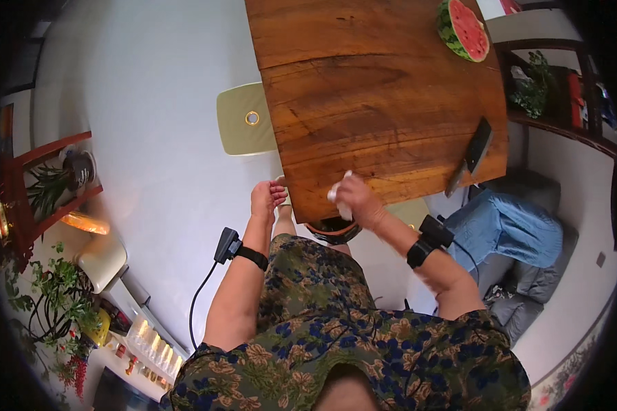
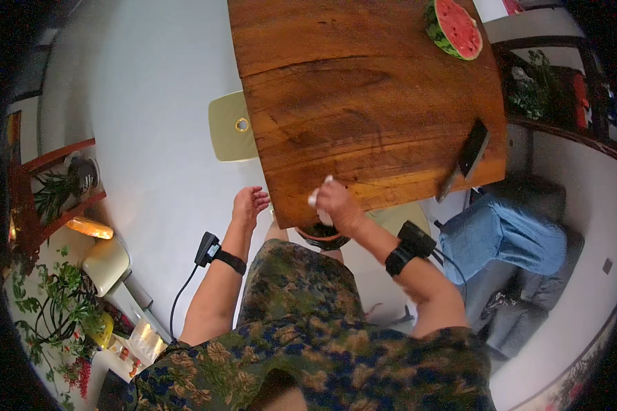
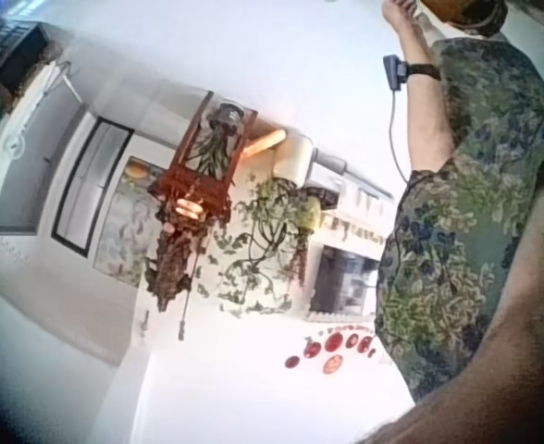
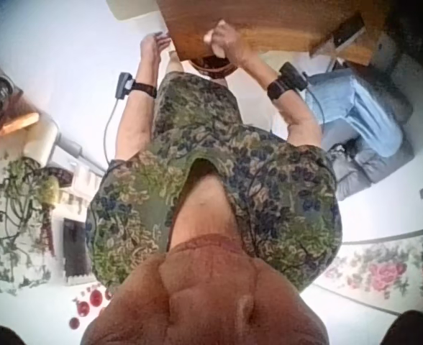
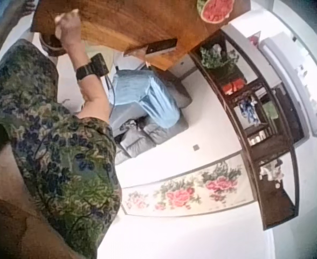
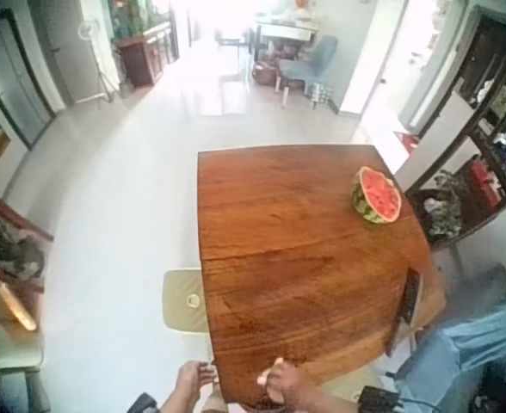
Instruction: The recorder uses a cloth to wipe down various decorative items and the surfaces of a wooden shelf unit.
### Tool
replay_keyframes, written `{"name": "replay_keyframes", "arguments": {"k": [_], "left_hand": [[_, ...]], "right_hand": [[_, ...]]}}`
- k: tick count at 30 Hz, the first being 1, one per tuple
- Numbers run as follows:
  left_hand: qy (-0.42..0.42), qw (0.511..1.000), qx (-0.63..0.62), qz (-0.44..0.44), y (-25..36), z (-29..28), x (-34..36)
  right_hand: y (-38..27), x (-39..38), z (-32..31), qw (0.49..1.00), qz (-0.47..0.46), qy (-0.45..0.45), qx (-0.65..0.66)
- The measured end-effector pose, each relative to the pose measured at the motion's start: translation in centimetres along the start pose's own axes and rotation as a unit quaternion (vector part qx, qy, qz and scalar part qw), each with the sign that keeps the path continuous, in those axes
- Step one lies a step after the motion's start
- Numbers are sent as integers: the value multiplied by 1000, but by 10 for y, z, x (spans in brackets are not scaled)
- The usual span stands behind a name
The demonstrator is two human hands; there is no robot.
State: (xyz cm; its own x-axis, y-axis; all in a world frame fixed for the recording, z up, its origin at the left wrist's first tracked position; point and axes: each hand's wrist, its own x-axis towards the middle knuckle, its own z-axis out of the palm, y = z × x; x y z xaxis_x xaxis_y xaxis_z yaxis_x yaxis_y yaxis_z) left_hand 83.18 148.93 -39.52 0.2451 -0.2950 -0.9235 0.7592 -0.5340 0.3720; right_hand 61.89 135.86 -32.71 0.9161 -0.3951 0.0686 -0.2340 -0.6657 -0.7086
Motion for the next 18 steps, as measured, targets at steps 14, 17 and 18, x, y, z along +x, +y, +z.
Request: {"name": "replay_keyframes", "arguments": {"k": [14, 17, 18], "left_hand": [[11, 1000, 20, 22, -1, -2, 6], [23, 999, 35, 17, 3, 10, -4], [34, 998, 42, 14, 4, 13, -6]], "right_hand": [[65, 63, 8, 962, 168, 207, 50], [38, 16, 23, 968, 135, 210, 24], [24, 2, 24, 972, 151, 182, 17]]}}
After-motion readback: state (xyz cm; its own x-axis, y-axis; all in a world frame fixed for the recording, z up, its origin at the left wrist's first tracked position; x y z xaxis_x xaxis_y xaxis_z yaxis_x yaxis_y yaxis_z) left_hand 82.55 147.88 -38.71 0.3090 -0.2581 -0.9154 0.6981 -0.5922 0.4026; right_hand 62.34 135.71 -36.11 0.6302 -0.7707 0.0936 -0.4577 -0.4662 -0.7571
